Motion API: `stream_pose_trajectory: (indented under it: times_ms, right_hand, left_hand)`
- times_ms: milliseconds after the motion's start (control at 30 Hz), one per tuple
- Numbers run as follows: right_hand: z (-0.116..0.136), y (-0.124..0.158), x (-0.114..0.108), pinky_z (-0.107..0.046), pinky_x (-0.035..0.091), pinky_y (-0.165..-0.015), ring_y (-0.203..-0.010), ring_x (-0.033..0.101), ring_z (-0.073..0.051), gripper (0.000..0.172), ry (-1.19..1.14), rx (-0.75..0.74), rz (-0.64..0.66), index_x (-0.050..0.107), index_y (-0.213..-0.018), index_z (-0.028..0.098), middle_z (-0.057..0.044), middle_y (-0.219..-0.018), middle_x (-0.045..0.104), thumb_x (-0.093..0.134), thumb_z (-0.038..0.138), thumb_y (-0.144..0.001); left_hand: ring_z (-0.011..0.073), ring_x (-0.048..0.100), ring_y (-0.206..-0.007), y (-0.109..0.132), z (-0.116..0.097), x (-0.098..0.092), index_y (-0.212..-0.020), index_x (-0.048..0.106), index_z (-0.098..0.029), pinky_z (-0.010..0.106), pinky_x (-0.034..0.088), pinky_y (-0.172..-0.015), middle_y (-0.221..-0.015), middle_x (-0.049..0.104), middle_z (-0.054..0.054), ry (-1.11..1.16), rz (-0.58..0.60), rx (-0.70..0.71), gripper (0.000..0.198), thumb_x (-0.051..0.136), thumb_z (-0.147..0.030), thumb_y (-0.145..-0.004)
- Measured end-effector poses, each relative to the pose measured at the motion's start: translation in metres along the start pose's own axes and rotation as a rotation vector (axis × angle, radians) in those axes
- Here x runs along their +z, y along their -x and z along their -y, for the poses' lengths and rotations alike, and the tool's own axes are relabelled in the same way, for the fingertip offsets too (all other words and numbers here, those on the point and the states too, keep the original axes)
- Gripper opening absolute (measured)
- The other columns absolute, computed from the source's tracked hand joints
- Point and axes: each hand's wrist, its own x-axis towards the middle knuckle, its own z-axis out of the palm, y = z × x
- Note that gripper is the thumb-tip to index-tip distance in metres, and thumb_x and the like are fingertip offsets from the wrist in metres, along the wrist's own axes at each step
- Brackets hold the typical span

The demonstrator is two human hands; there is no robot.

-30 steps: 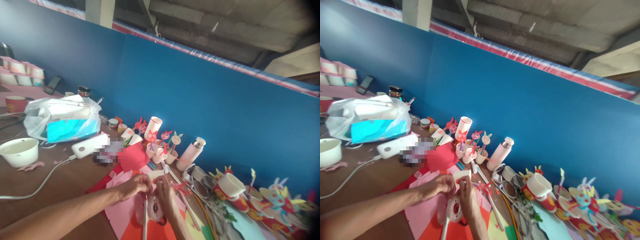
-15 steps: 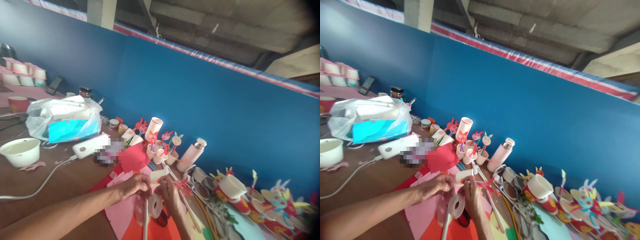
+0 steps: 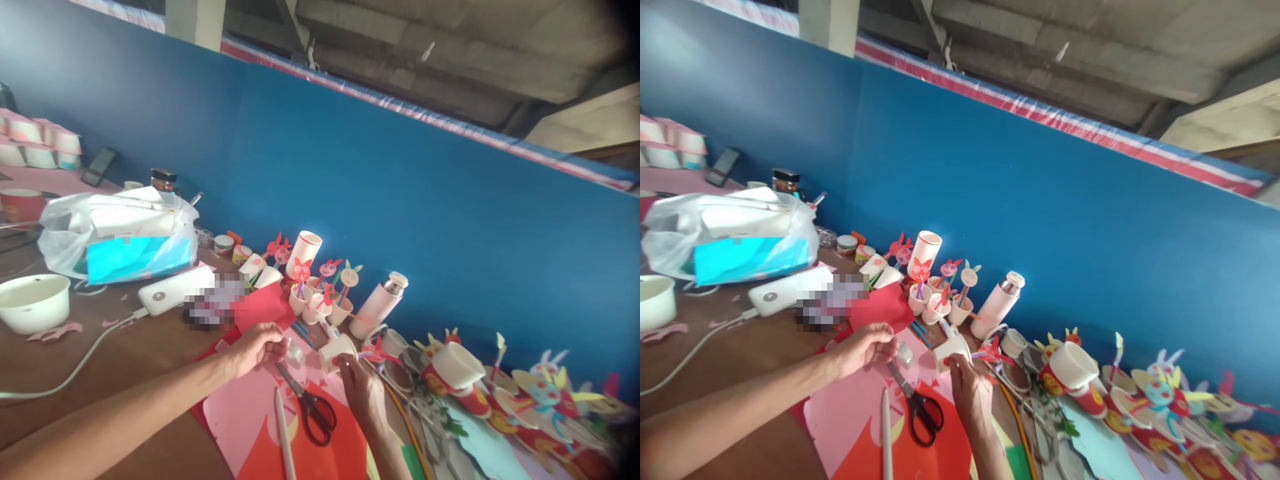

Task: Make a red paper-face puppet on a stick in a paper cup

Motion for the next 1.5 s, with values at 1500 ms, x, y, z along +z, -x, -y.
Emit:
stream_pose_trajectory:
  times_ms: [1500]
  right_hand:
    - [0.046, 0.027, -0.029, -0.02, 0.041, -0.048, -0.049, 0.058, -0.012, 0.032, -0.37, 0.12, 0.656, 0.069, -0.087, 0.025, 0.001, -0.059, 0.069, 0.049, 0.014, -0.065]
  left_hand:
    - [0.0134, 0.054, -0.06, -0.007, -0.027, -0.015, -0.062, 0.054, -0.017, 0.022, 0.037, -0.056, -0.063, 0.059, -0.002, -0.49, -0.243, 0.34, 0.006, 0.058, -0.021, -0.063]
